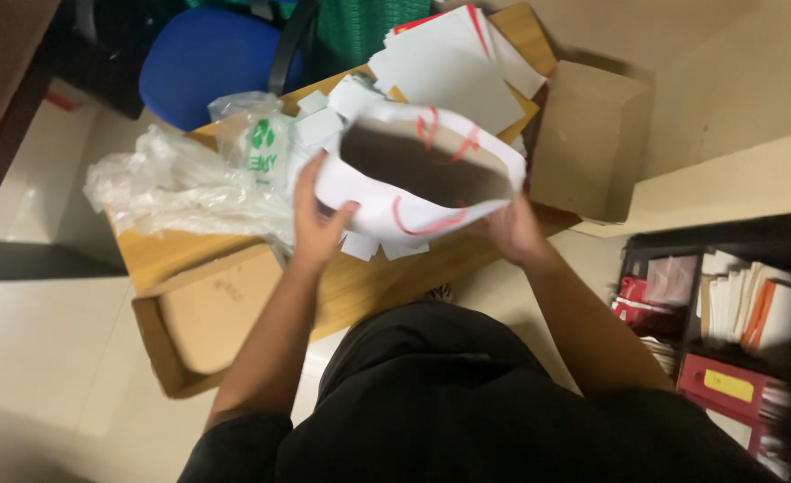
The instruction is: The person is seen organizing a stack of papers and placing some into a white paper bag.
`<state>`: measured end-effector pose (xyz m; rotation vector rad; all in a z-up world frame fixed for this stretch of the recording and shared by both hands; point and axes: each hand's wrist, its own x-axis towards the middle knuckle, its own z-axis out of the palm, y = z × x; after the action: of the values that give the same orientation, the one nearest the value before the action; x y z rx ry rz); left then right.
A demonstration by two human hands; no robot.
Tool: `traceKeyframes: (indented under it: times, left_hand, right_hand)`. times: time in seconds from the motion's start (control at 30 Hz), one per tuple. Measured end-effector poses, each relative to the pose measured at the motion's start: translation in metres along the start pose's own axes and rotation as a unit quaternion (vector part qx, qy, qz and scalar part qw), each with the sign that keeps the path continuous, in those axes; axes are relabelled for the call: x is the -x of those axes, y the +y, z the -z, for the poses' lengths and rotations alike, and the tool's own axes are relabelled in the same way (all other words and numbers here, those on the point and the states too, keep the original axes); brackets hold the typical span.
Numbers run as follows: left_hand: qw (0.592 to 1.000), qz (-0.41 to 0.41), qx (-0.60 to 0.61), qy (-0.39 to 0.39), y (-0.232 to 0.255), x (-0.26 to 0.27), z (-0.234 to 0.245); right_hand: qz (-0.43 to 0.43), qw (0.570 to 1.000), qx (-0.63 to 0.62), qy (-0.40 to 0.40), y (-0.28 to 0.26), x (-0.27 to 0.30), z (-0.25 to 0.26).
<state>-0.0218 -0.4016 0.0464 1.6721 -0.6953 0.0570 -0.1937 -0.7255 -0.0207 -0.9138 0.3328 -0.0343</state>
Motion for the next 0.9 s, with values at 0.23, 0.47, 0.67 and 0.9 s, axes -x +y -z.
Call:
traceKeyframes:
  times: [0.23,0.47,0.67,0.9]
  left_hand:
    - [0.991,-0.012,-0.131,0.013,0.021,-0.004,0.056]
    - [0.97,-0.009,-0.088,0.225,-0.031,0.046,0.07]
    - [0.934,0.125,0.039,0.333,-0.065,0.085,0.081]
    - [0.873,0.15,0.399,0.235,-0.126,0.135,0.054]
  right_hand:
    - [-0.073,0.996,-0.001,-0.045,-0.053,-0.029,-0.083]
    - [-0.119,0.992,-0.028,0.001,-0.017,-0.055,-0.089]
    - [-0.139,0.99,-0.016,-0.022,-0.004,-0.056,-0.093]
    - [-0.153,0.985,-0.059,-0.061,-0.016,-0.046,-0.133]
